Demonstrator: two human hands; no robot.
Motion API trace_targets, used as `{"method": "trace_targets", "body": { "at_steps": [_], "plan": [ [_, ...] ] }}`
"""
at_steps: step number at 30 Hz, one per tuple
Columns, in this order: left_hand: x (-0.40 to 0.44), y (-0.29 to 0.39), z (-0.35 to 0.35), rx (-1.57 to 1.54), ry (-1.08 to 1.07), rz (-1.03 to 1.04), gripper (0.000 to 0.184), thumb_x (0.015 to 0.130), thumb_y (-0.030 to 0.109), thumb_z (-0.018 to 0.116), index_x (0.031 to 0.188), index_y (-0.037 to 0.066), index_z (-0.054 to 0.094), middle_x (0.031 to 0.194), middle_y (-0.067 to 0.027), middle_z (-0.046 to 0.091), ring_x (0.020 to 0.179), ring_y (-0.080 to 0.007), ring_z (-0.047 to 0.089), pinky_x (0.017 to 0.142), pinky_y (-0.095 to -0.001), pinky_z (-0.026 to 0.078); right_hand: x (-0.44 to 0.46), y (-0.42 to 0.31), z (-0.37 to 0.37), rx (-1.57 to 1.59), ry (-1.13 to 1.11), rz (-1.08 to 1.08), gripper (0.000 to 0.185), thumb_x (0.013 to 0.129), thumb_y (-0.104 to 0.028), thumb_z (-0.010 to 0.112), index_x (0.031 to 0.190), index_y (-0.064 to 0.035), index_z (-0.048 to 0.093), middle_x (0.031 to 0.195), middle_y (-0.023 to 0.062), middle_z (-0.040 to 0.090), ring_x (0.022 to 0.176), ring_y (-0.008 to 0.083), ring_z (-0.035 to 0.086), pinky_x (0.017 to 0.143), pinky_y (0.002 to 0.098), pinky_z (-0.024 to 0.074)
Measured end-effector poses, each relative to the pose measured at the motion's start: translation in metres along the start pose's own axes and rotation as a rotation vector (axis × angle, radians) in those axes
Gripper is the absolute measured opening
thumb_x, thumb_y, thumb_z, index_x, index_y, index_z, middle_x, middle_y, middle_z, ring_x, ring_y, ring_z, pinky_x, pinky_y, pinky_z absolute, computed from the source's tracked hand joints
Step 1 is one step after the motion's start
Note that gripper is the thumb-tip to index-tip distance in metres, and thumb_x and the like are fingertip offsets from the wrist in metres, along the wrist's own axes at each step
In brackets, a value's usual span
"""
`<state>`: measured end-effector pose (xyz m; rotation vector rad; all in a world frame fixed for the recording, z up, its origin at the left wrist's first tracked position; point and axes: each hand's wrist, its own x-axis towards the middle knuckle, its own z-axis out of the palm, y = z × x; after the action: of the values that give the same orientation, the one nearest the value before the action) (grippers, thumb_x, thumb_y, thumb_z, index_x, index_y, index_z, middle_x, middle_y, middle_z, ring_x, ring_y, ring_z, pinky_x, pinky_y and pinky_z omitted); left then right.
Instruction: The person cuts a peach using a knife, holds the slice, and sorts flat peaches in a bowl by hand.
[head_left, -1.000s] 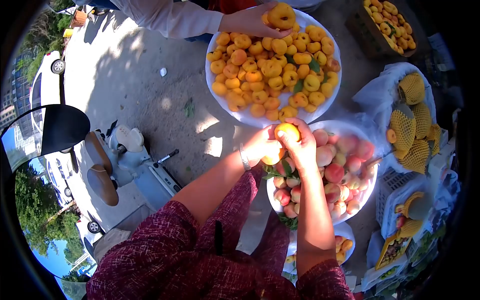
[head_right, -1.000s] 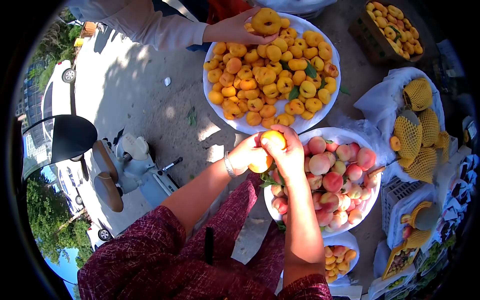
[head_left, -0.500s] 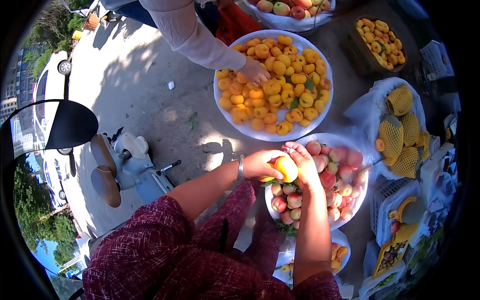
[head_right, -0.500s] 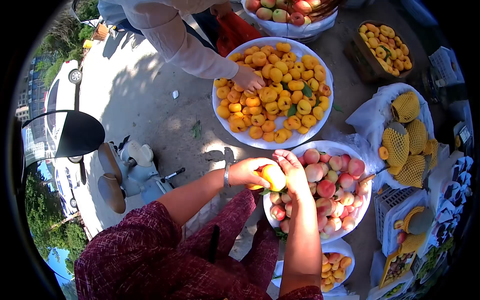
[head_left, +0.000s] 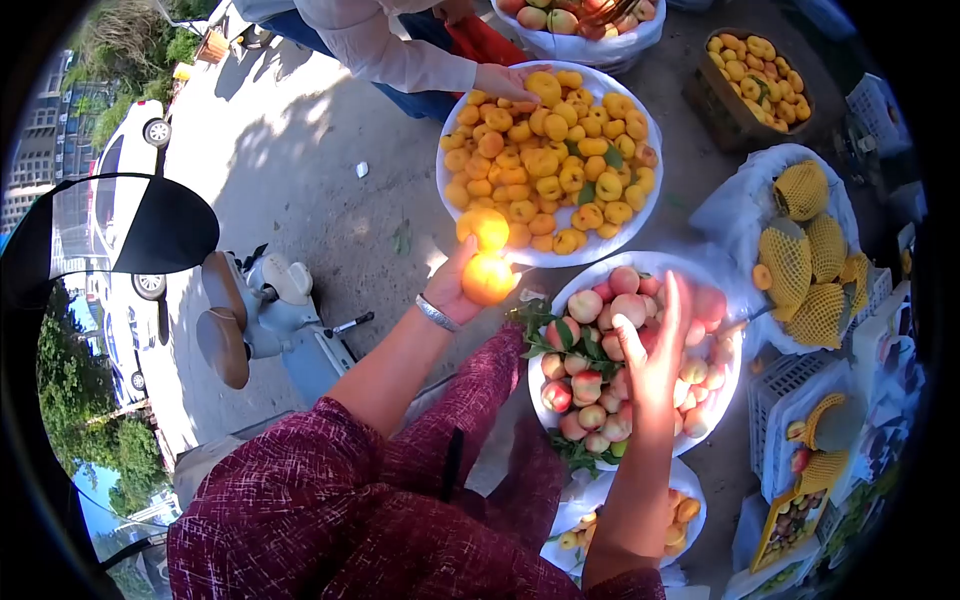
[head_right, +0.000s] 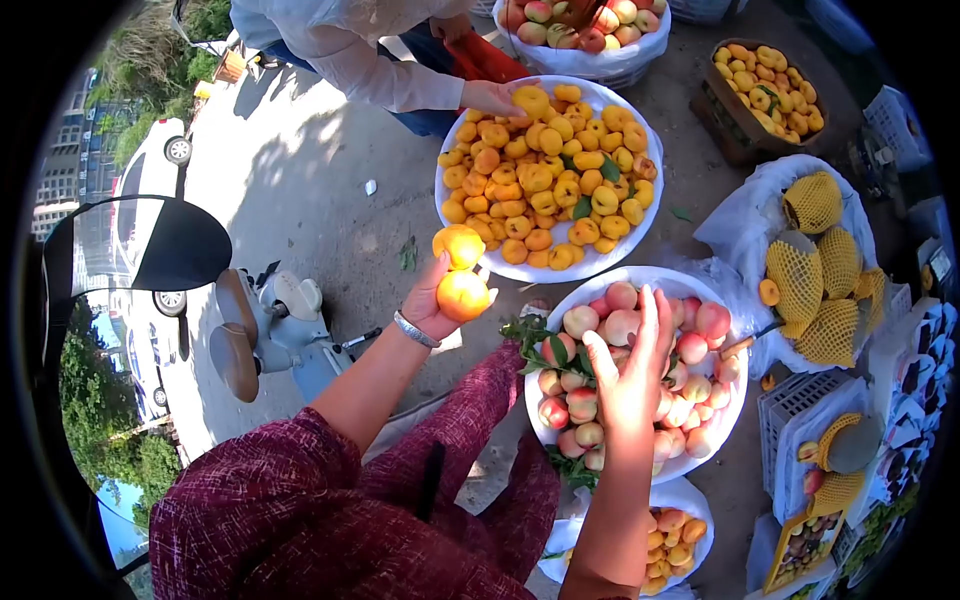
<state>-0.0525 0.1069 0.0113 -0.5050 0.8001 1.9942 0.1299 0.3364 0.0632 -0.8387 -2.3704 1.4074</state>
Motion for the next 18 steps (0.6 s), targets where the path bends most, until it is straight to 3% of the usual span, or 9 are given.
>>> {"method": "trace_targets", "body": {
  "at_steps": [3,4,5,6,9,10,14,16,18],
  "plan": [
    [0.047,-0.018,-0.021,-0.099,-0.027,-0.079,0.046,0.093,0.046,0.053,0.125,0.013,0.049,0.111,-0.0075,0.057,0.1,-0.0252,0.058,0.09,-0.0513,0.047,0.014,-0.015,0.022,0.107,0.226,-0.1,0.076,0.085,-0.013,0.067,0.146,-0.003,0.023,0.142,0.0173,0.036,0.123,0.0284,0.046,0.102,0.0388,0.0403],
    [0.057,-0.022,-0.018,-0.148,-0.085,-0.129,0.045,0.094,0.047,0.05,0.124,0.013,0.05,0.11,-0.0076,0.057,0.098,-0.0261,0.058,0.088,-0.0504,0.048,0.017,-0.016,0.037,0.256,0.263,-0.112,0.075,0.086,-0.011,0.064,0.147,-0.0027,0.021,0.135,0.0161,0.044,0.113,0.0259,0.052,0.096,0.0378,0.044],
    [0.068,-0.03,-0.017,-0.124,0.106,-0.044,0.042,0.096,0.046,0.046,0.123,0.014,0.051,0.107,-0.0089,0.059,0.094,-0.0276,0.059,0.083,-0.0483,0.05,0.021,-0.016,0.056,0.309,0.229,-0.056,0.076,0.083,-0.013,0.067,0.145,-0.0012,0.024,0.12,0.0157,0.053,0.104,0.0254,0.057,0.09,0.0364,0.0464],
    [0.081,-0.03,-0.035,-0.111,0.025,-0.149,0.041,0.097,0.046,0.045,0.122,0.014,0.051,0.105,-0.0095,0.059,0.093,-0.0284,0.06,0.084,-0.0458,0.051,0.026,-0.017,0.072,0.364,0.191,0.005,0.078,0.08,-0.015,0.071,0.143,0.0004,0.028,0.105,0.0152,0.062,0.095,0.0249,0.061,0.085,0.035,0.0487],
    [0.101,-0.025,-0.016,-0.082,0.047,-0.236,0.041,0.094,0.042,0.053,0.122,0.012,0.049,0.105,-0.0093,0.06,0.095,-0.0276,0.059,0.084,-0.0421,0.052,0.053,-0.026,0.104,-0.05,-0.393,0.045,0.081,0.078,-0.02,0.074,0.144,-0.0019,0.029,0.073,0.0093,0.063,0.066,0.0254,0.063,0.064,0.0335,0.0517],
    [0.108,-0.024,-0.018,-0.119,0.107,-0.274,0.045,0.091,0.041,0.059,0.123,0.011,0.048,0.105,-0.0104,0.06,0.093,-0.0273,0.061,0.079,-0.041,0.054,0.056,-0.03,0.111,-0.226,-0.518,0.094,0.087,0.079,-0.017,0.073,0.148,-0.0066,0.02,0.082,0.0099,0.066,0.073,0.0276,0.065,0.071,0.0354,0.0522],
    [0.116,-0.004,-0.007,-0.103,0.144,-0.407,0.045,0.089,0.042,0.062,0.121,0.012,0.051,0.104,-0.0079,0.062,0.089,-0.026,0.063,0.074,-0.0398,0.056,0.057,-0.042,0.119,0.347,-0.065,-0.142,0.067,0.077,-0.02,0.075,0.133,0.0017,0.044,0.084,0.0124,0.065,0.071,0.0268,0.064,0.065,0.0338,0.0525],
    [0.12,-0.001,0.0,0.006,0.244,-0.336,0.043,0.09,0.041,0.061,0.12,0.012,0.051,0.102,-0.0071,0.064,0.09,-0.0259,0.063,0.075,-0.0397,0.056,0.063,-0.031,0.132,0.279,-0.036,-0.156,0.054,0.078,-0.017,0.073,0.125,0.0016,0.053,0.087,0.0127,0.066,0.073,0.027,0.065,0.067,0.0338,0.0526],
    [0.132,-0.002,-0.019,0.051,0.151,-0.275,0.043,0.091,0.04,0.06,0.121,0.011,0.05,0.106,-0.0067,0.062,0.094,-0.0253,0.062,0.078,-0.0417,0.056,0.071,-0.011,0.146,0.082,-0.217,-0.03,0.036,0.08,-0.014,0.07,0.114,-0.0079,0.063,0.088,0.0122,0.066,0.077,0.0262,0.065,0.071,0.0334,0.0524]
  ]
}}
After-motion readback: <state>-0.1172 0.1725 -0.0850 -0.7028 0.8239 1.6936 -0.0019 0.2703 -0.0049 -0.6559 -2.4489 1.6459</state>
